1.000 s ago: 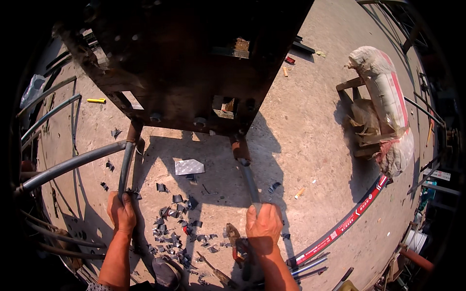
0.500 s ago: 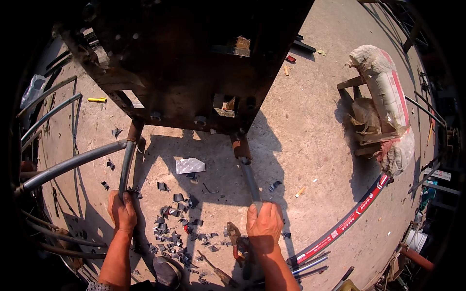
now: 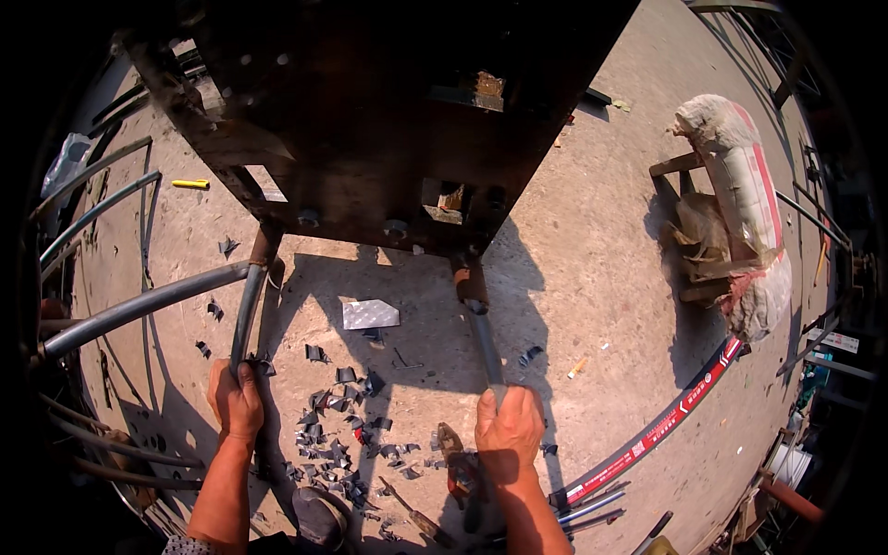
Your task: The person uses pliers and a screwdriver to remove and adjust components on a metal frame. They repeatedly insert and remove a metal rod, then use a hammer and chisel to tap and align parts of the frame.
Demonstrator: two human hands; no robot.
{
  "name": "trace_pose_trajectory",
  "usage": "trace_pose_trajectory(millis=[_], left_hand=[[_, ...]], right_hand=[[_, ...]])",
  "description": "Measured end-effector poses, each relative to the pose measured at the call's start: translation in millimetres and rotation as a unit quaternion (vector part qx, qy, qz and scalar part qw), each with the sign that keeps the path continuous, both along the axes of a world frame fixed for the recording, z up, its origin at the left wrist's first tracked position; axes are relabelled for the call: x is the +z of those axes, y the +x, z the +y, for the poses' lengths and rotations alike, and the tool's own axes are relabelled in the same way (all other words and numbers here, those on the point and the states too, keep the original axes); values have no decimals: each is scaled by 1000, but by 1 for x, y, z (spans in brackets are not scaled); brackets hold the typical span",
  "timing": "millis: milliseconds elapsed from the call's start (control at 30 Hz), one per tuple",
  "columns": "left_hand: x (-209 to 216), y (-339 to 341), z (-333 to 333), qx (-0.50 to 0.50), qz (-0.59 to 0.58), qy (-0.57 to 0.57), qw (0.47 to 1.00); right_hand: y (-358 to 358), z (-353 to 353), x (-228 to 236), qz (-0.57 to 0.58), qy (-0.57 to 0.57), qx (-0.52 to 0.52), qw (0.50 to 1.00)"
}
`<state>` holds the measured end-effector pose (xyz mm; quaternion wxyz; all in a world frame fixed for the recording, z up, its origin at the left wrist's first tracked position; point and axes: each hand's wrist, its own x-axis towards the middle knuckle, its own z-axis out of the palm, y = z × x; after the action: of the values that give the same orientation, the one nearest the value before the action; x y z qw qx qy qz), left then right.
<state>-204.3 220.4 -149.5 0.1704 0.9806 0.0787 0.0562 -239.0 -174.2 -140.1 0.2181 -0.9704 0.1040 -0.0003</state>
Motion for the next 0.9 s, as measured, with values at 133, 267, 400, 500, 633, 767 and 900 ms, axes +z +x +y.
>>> trace_pose_trajectory(millis=[133, 267, 400, 500, 633, 767, 900], left_hand=[[0, 0, 1, -2, 2, -6, 1000], [0, 1, -1, -6, -7, 1, 1000], [-2, 1, 2, -4, -6, 5, 1000], [-2, 0, 2, -2, -3, 4, 1000], [0, 2, 0, -6, -9, -1, 1000], [-2, 1, 2, -6, -6, 0, 1000], [-1, 1, 3, -5, 2, 11, 1000]], right_hand=[[-1, 1, 0, 3, -5, -2, 1000], [0, 2, 1, -1, -8, -2, 1000], [0, 2, 0, -7, -11, 3, 1000], [1, 2, 0, -7, -13, 5, 1000], [1, 1, -1, -18, -17, 10, 1000], [-1, 1, -1, -11, -10, 6, 1000], [0, 1, -1, -11, -13, 3, 1000]])
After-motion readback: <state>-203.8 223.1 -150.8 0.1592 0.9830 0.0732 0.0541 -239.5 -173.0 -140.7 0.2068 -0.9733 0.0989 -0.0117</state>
